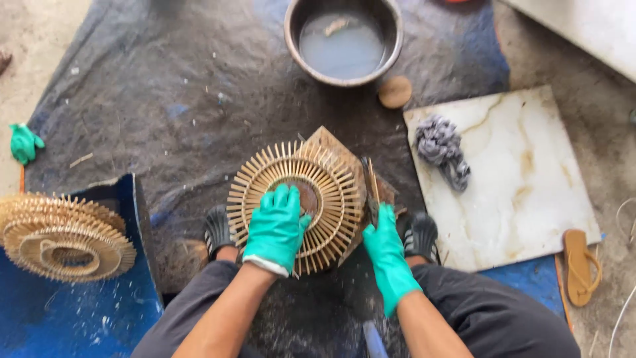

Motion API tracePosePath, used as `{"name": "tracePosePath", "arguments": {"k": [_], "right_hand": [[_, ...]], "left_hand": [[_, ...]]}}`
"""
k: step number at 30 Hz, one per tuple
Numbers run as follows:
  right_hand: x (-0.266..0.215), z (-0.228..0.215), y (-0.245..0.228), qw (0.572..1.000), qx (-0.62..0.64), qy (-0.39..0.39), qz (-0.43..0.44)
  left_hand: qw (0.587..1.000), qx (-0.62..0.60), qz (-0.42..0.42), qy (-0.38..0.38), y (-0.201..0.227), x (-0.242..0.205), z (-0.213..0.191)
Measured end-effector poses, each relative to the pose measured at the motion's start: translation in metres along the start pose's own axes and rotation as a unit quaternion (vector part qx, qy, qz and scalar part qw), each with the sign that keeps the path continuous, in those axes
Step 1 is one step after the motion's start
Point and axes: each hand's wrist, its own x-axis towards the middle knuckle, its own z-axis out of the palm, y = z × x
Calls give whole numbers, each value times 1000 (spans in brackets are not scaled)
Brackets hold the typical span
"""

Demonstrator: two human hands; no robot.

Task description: Polishing and finishing circular bamboo furniture components using a hand file.

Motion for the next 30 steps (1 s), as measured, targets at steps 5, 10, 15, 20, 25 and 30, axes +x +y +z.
{"name": "tracePosePath", "arguments": {"k": [5,10,15,20,25,30], "right_hand": [[40,-150,-80,817,422,-123,374],[59,-252,-165,787,456,-324,261],[49,-290,-215,782,378,-470,156],[39,-266,-194,835,381,-396,23],[61,-273,-182,922,365,-116,60],[65,-280,-200,884,398,-210,127]], "left_hand": [[999,-21,-34,-22,3,12,-7],[851,-501,-154,20,6,30,-32],[624,-753,-211,-1,-4,23,-65],[625,-757,-183,56,-14,2,-65],[624,-730,-237,144,-20,1,-32],[619,-751,-169,157,40,-1,-44]]}}
